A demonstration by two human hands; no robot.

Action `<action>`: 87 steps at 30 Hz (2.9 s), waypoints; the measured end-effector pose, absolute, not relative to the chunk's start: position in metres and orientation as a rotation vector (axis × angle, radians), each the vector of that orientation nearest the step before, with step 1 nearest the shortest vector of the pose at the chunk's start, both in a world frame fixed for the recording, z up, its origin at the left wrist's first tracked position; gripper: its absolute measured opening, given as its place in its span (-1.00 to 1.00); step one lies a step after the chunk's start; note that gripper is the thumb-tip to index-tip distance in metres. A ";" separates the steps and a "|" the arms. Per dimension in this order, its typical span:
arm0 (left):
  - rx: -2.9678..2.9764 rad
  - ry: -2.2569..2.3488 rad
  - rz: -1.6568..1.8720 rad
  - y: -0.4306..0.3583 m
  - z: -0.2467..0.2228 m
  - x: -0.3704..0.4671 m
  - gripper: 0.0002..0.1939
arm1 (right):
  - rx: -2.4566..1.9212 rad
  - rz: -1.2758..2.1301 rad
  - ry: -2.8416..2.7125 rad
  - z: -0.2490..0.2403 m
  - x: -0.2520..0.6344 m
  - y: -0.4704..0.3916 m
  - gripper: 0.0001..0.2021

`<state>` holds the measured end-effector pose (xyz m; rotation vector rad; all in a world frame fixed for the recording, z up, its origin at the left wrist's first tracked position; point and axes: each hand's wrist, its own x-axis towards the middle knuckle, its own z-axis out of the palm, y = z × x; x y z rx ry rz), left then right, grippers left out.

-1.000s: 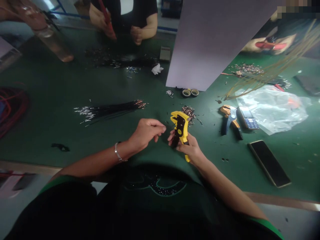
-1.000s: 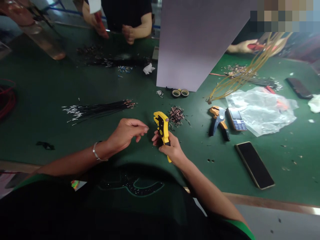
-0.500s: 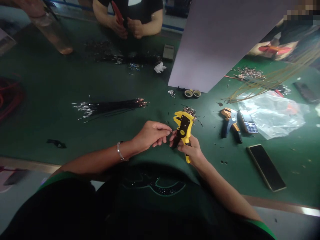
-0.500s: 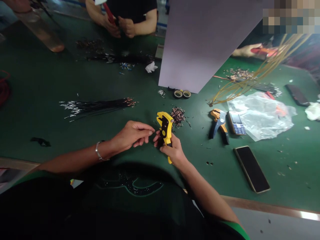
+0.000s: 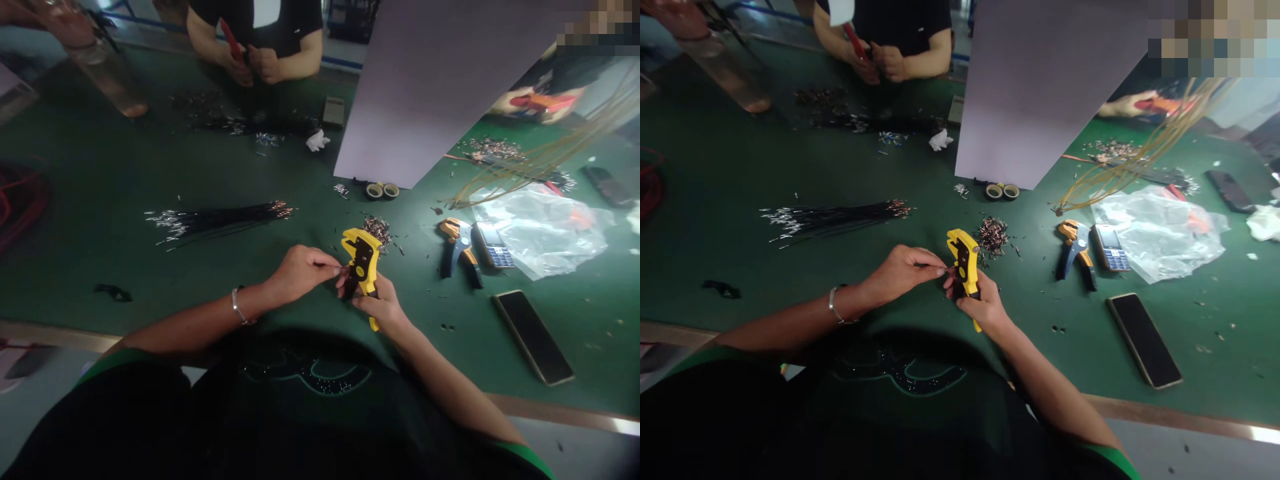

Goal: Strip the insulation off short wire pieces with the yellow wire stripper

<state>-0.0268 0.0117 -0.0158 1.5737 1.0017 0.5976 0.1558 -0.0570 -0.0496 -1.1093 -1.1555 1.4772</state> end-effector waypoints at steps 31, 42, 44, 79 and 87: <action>1.726 0.905 0.400 -0.007 -0.019 -0.022 -0.81 | -1.190 1.175 -1.227 -0.049 0.157 -0.065 -0.72; 1.639 0.835 0.418 -0.009 -0.019 -0.022 -0.85 | -1.287 1.076 -1.385 -0.051 0.156 -0.069 -0.76; 1.552 0.859 0.357 -0.010 -0.019 -0.022 -0.84 | -1.272 1.085 -1.368 -0.052 0.156 -0.069 -0.75; 2.215 1.073 0.845 0.026 0.012 -0.052 -0.80 | -0.857 1.846 -1.035 -0.049 0.162 -0.066 -0.60; 2.130 0.988 0.961 0.026 0.005 -0.048 -0.84 | -0.810 1.845 -1.013 -0.051 0.159 -0.067 -0.62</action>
